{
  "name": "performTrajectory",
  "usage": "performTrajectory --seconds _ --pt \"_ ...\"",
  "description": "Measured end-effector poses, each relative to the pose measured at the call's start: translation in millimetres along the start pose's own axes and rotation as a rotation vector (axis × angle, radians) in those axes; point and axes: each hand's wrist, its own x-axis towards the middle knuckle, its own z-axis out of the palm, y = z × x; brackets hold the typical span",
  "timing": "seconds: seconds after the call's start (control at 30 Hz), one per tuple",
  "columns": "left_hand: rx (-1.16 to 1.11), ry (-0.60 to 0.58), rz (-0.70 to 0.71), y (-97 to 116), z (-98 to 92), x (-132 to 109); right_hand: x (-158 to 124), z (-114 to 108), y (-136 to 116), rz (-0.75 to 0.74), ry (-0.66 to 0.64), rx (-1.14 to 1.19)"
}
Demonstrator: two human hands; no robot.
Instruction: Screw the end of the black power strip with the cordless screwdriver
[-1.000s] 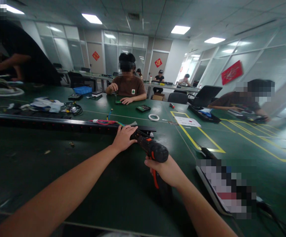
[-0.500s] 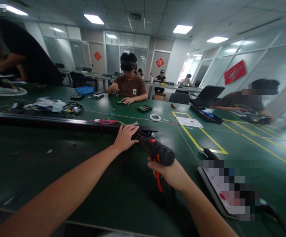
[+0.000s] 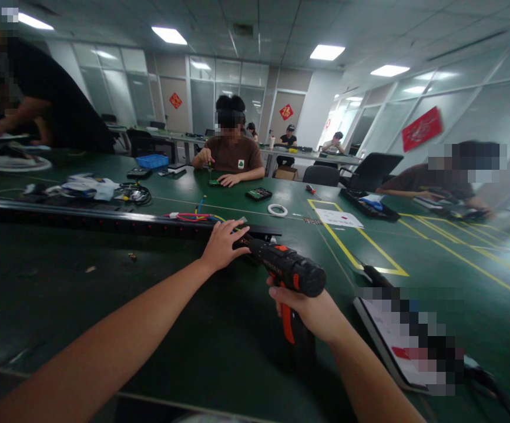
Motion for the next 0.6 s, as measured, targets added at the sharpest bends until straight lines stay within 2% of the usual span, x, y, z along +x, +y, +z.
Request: performTrajectory --seconds 0.17,0.27,0.43,0.6 --pt "-0.017 0.102 -0.024 2 -4.4 2 -1 -4 3 -0.019 -0.024 0.061" --pt "-0.021 0.116 -0.047 1 -6.1 1 -1 -7 6 -0.044 -0.052 0.076" --pt "-0.008 0.041 -0.1 -3 -14.5 5 -3 -8 5 -0.075 -0.035 0.063" --pt "-0.091 -0.096 -0.098 -14 -37.6 15 -7 -9 0 -0.103 -0.007 0.043"
